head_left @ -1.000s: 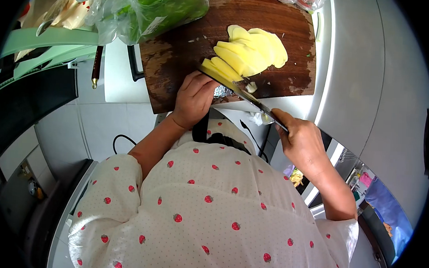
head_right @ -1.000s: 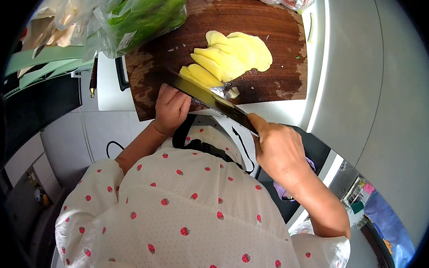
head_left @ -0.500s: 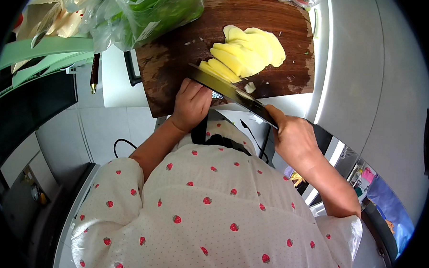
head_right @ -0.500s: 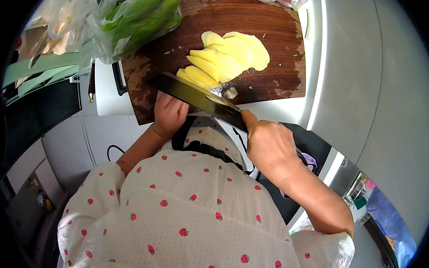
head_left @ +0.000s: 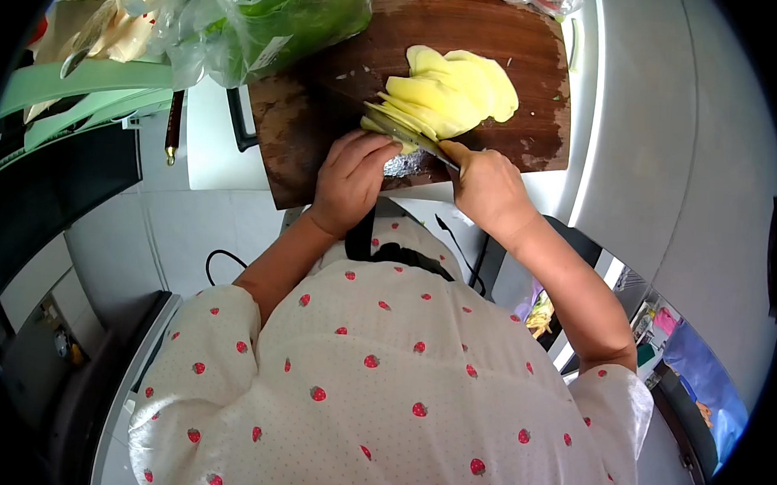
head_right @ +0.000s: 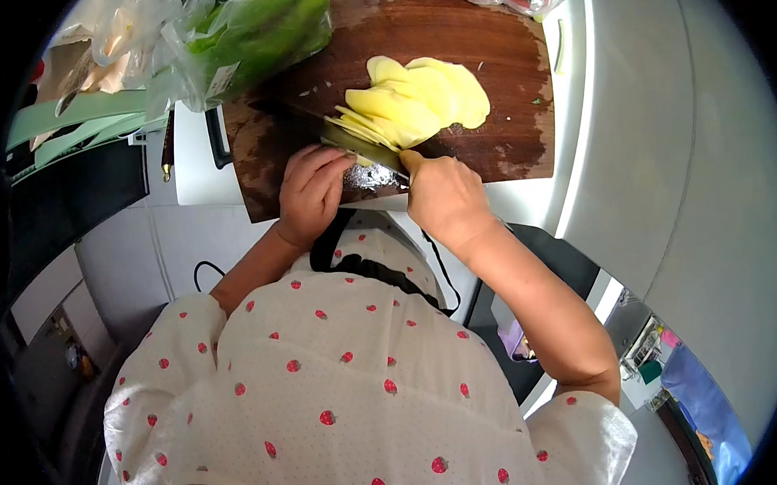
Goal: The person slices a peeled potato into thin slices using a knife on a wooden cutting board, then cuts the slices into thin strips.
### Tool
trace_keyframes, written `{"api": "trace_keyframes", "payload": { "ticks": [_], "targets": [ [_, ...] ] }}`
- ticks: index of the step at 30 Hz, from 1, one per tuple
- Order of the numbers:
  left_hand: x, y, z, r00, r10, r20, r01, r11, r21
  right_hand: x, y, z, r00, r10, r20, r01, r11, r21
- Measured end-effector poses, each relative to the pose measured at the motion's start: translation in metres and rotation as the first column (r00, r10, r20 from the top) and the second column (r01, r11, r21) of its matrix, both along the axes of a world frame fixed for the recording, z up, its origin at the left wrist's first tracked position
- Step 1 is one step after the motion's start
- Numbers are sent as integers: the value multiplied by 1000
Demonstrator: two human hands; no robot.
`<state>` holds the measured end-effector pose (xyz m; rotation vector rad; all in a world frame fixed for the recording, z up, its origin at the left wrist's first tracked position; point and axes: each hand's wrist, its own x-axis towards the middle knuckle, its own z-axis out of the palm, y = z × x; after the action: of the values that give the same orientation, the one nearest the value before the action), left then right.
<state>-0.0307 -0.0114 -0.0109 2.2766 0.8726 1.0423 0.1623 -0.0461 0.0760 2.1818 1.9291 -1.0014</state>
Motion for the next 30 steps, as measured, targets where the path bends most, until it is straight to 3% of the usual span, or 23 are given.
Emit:
{"api": "trace_keyframes", "payload": {
  "ticks": [4,12,15,30],
  "targets": [
    [-2,1,1,1000,-2,31,2,1000,7,9,1,-2,979,-111,-168,117,993,26],
    [-3,-2,-4,999,13,47,-14,1000,13,16,-36,56,999,19,-26,-18,998,59],
    [-5,-4,-7,1000,15,20,-15,1000,-1,16,-44,69,1000,18,13,-17,1000,-24],
    [-2,-2,-9,999,36,7,-37,997,68,13,-37,61,993,77,91,-69,994,-89]
  ]
}}
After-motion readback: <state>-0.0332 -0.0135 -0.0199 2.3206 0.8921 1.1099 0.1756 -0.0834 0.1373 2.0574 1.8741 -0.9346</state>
